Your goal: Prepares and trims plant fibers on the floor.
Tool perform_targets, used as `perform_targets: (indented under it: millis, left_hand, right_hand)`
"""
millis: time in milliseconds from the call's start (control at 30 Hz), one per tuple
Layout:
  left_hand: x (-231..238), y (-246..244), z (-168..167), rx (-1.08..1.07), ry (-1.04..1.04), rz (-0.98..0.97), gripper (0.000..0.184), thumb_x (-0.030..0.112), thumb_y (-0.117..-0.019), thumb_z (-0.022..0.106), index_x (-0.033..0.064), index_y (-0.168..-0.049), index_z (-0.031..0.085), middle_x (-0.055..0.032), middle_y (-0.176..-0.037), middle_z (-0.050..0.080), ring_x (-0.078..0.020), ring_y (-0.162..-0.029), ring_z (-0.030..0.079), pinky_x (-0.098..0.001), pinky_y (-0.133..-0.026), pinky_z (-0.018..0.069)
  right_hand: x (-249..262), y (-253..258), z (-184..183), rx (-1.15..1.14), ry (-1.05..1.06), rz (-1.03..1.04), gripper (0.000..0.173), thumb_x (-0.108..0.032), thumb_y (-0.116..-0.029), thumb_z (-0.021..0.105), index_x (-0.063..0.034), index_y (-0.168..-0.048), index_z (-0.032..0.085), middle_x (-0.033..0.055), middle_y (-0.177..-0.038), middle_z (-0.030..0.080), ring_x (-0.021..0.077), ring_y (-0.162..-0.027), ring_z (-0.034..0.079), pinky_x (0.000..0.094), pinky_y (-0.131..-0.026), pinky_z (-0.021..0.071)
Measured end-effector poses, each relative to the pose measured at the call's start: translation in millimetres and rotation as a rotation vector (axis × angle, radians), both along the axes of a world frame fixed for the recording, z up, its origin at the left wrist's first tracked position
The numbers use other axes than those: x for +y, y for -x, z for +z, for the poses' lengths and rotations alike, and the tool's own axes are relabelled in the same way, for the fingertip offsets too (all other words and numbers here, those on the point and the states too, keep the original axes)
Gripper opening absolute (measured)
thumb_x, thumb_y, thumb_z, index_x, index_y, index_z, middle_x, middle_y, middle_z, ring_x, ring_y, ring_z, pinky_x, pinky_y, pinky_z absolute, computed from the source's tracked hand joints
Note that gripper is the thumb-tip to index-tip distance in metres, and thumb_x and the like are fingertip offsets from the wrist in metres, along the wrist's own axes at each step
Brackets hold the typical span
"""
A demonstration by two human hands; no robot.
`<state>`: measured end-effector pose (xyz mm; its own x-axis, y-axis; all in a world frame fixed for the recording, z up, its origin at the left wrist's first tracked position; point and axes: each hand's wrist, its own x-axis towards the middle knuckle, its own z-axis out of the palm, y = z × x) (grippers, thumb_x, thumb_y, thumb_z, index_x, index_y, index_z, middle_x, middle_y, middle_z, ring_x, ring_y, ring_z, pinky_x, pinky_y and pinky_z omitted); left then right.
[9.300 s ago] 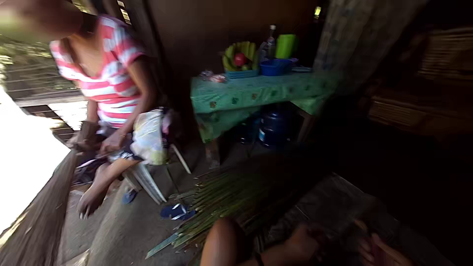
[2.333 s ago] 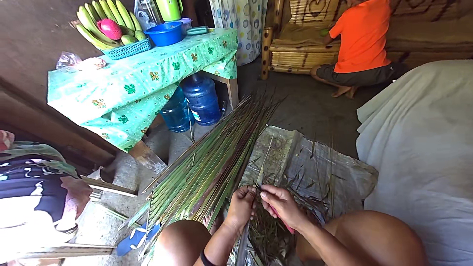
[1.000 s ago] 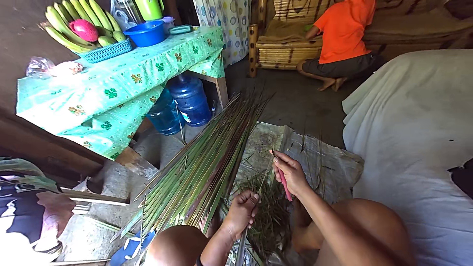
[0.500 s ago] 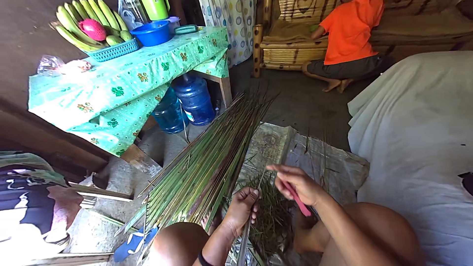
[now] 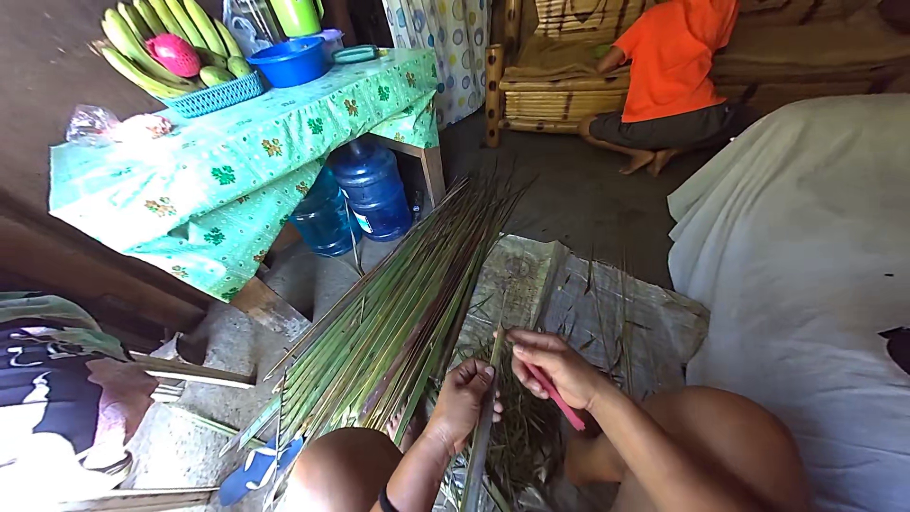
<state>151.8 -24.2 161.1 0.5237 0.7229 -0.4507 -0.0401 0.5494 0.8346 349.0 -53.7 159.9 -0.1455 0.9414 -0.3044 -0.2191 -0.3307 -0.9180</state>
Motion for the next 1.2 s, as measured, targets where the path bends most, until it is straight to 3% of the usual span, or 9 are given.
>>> perform_targets:
  millis: [200, 333, 400, 533, 667, 833, 900, 1033, 1200]
  left_hand:
    - [2.4, -1.8, -0.2, 0.028, 0.024, 0.068, 0.020, 0.010, -0.1104, 0.041, 0.0026, -0.103, 0.058, 0.0012, -0.065, 0.052, -0.0033, -0.046, 0.047, -0.0156, -0.043, 0.0413]
    - [2.0, -2.1, 0.2, 0.021, 0.027, 0.044, 0.021, 0.013, -0.1108, 0.042, 0.0061, -0.096, 0.056, 0.0032, -0.061, 0.047, -0.0021, -0.044, 0.042, -0.0147, -0.041, 0.0370]
    - [0.9, -2.4, 0.4, 0.017, 0.027, 0.037, 0.021, 0.012, -0.1105, 0.043, 0.0059, -0.095, 0.056, 0.0029, -0.061, 0.047, -0.0022, -0.043, 0.041, -0.0147, -0.041, 0.0367]
    - [-1.1, -3.2, -0.4, 0.014, 0.025, 0.019, 0.020, 0.012, -0.1101, 0.044, 0.0053, -0.096, 0.056, 0.0031, -0.060, 0.047, -0.0023, -0.043, 0.042, -0.0152, -0.041, 0.0377]
    - [-2.9, -2.1, -0.3, 0.007, 0.026, 0.000, 0.020, 0.011, -0.1099, 0.044, 0.0046, -0.096, 0.057, 0.0028, -0.060, 0.048, -0.0026, -0.044, 0.043, -0.0154, -0.041, 0.0387]
    - [0.0, -2.8, 0.6, 0.020, 0.052, 0.021, 0.021, 0.013, -0.1108, 0.043, 0.0016, -0.100, 0.057, -0.0005, -0.063, 0.053, -0.0051, -0.046, 0.050, -0.0170, -0.043, 0.0446]
    - [-0.4, -3.5, 0.5, 0.015, 0.039, 0.020, 0.022, 0.013, -0.1110, 0.042, 0.0019, -0.099, 0.057, -0.0017, -0.065, 0.056, -0.0067, -0.048, 0.053, -0.0184, -0.045, 0.0475]
    - [-1.9, -2.2, -1.2, -0.006, 0.004, 0.005, 0.021, 0.012, -0.1107, 0.042, 0.0006, -0.101, 0.056, -0.0057, -0.072, 0.063, -0.0111, -0.055, 0.062, -0.0231, -0.052, 0.0554]
    - [-3.3, -2.8, 0.0, 0.023, 0.001, 0.024, 0.019, 0.009, -0.1093, 0.045, 0.0006, -0.098, 0.058, -0.0052, -0.073, 0.063, -0.0104, -0.055, 0.062, -0.0232, -0.053, 0.0555]
  right_hand:
    - [-11.9, 21.5, -10.4, -0.320, -0.253, 0.062, 0.029, -0.013, -0.0999, 0.055, 0.0019, -0.124, 0.062, -0.0067, -0.076, 0.062, -0.0027, -0.058, 0.052, 0.0142, -0.053, 0.0421]
    - [-6.2, 14.3, -25.4, -0.519, -0.502, -0.040, 0.029, -0.014, -0.0993, 0.058, 0.0073, -0.116, 0.070, 0.0042, -0.089, 0.071, -0.0032, -0.071, 0.059, 0.0137, -0.069, 0.0500]
    - [-1.5, 9.4, -30.2, -0.553, -0.517, -0.073, 0.029, -0.015, -0.1001, 0.058, 0.0063, -0.115, 0.070, 0.0049, -0.090, 0.072, -0.0034, -0.072, 0.059, 0.0140, -0.070, 0.0505]
    - [8.0, 0.4, -32.8, -0.527, -0.467, -0.172, 0.031, -0.012, -0.0993, 0.057, 0.0066, -0.121, 0.068, 0.0002, -0.086, 0.069, -0.0048, -0.065, 0.055, 0.0131, -0.061, 0.0476]
    - [15.6, -12.5, -28.3, -0.394, -0.341, -0.296, 0.034, -0.007, -0.1007, 0.051, 0.0056, -0.130, 0.062, -0.0054, -0.072, 0.060, -0.0009, -0.054, 0.051, 0.0145, -0.049, 0.0433]
    - [-0.8, -7.2, -9.9, -0.211, -0.134, 0.008, 0.040, -0.017, -0.1001, 0.050, -0.0010, -0.136, 0.058, -0.0052, -0.069, 0.061, 0.0029, -0.050, 0.052, 0.0182, -0.046, 0.0433]
    - [-5.6, 2.3, -7.9, -0.156, -0.098, 0.085, 0.038, -0.016, -0.0994, 0.051, -0.0020, -0.134, 0.058, -0.0062, -0.068, 0.060, 0.0019, -0.050, 0.051, 0.0168, -0.046, 0.0424]
    - [-1.4, 5.5, -9.0, -0.124, -0.062, -0.018, 0.033, -0.013, -0.1019, 0.051, -0.0009, -0.131, 0.061, -0.0049, -0.068, 0.059, 0.0024, -0.049, 0.050, 0.0164, -0.045, 0.0420]
    - [-3.0, 2.5, -10.0, -0.219, -0.140, -0.011, 0.028, -0.014, -0.1010, 0.051, -0.0012, -0.122, 0.064, -0.0065, -0.069, 0.059, 0.0008, -0.051, 0.050, 0.0160, -0.047, 0.0416]
